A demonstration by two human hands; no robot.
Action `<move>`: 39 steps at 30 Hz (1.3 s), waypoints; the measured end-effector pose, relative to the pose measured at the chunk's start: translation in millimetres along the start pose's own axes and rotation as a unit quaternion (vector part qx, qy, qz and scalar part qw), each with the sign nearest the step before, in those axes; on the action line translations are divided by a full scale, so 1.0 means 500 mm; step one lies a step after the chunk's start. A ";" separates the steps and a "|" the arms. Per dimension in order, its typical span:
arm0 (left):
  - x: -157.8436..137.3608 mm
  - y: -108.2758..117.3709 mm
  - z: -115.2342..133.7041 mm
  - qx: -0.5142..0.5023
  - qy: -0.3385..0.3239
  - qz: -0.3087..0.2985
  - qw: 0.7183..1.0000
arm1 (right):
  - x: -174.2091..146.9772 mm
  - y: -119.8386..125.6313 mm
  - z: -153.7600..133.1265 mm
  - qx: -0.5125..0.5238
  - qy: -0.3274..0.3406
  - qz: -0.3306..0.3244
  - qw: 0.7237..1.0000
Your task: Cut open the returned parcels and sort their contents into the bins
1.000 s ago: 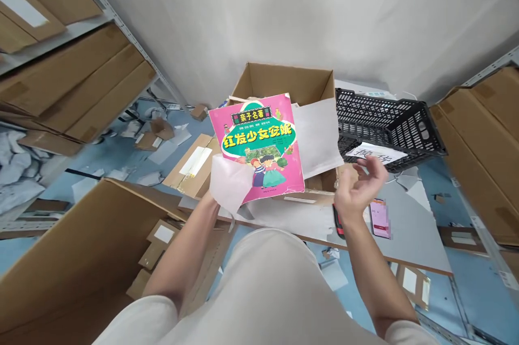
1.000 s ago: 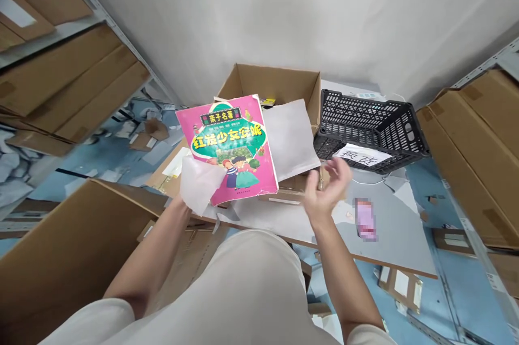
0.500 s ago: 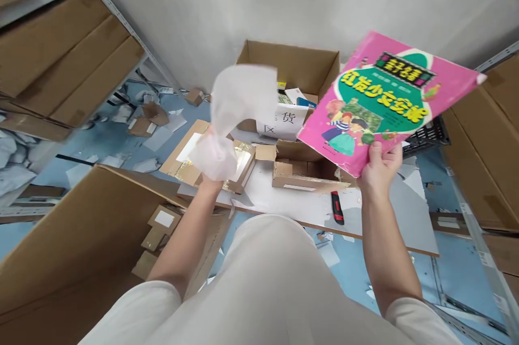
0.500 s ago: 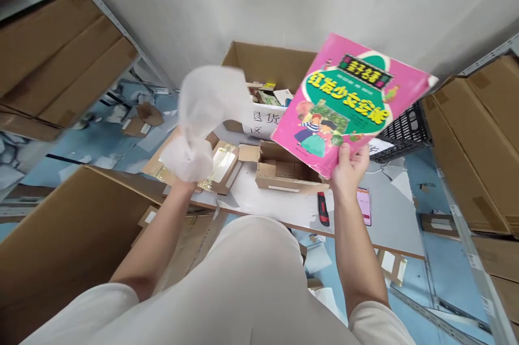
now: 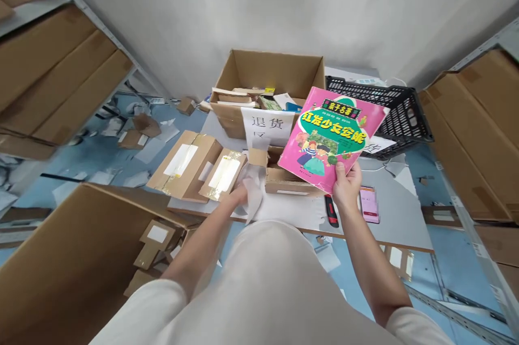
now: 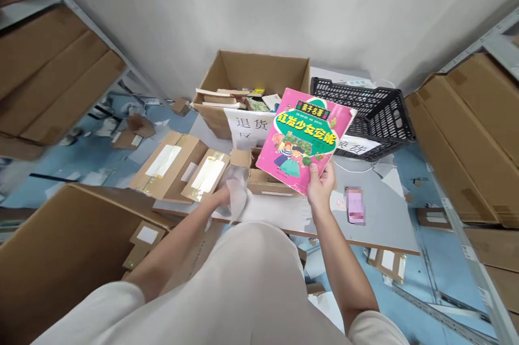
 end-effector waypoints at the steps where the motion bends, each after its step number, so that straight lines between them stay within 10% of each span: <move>1: -0.009 0.013 -0.003 0.024 0.005 -0.007 1.000 | 0.006 -0.001 -0.004 -0.003 0.003 -0.003 1.000; 8: -0.087 0.063 0.155 0.109 -0.088 -0.012 0.990 | 0.014 -0.023 -0.005 0.078 -0.078 -0.042 0.993; 13: -0.120 -0.087 0.251 -0.068 -0.121 -0.117 0.983 | -0.033 -0.054 -0.003 0.104 -0.110 -0.075 0.986; 24: -0.156 -0.141 0.174 -0.103 -0.065 -0.135 0.983 | 0.206 -0.054 -0.111 0.054 -0.084 -0.116 0.988; 34: -0.162 -0.184 0.168 -0.214 -0.028 -0.146 0.966 | 0.203 -0.073 -0.118 0.117 -0.152 -0.213 0.958; 39: -0.188 -0.292 0.173 -0.246 0.038 -0.268 0.931 | 0.176 -0.136 -0.098 0.135 -0.159 -0.288 0.935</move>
Point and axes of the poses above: each hand's wrist, its own x-axis towards the middle knuckle, its own y-axis out of the back of the hand, z = x × y, the point moved 9 cm from there along x, towards the middle knuckle, and after that the axes turned 11 degrees about x, right-handed, at the moved point
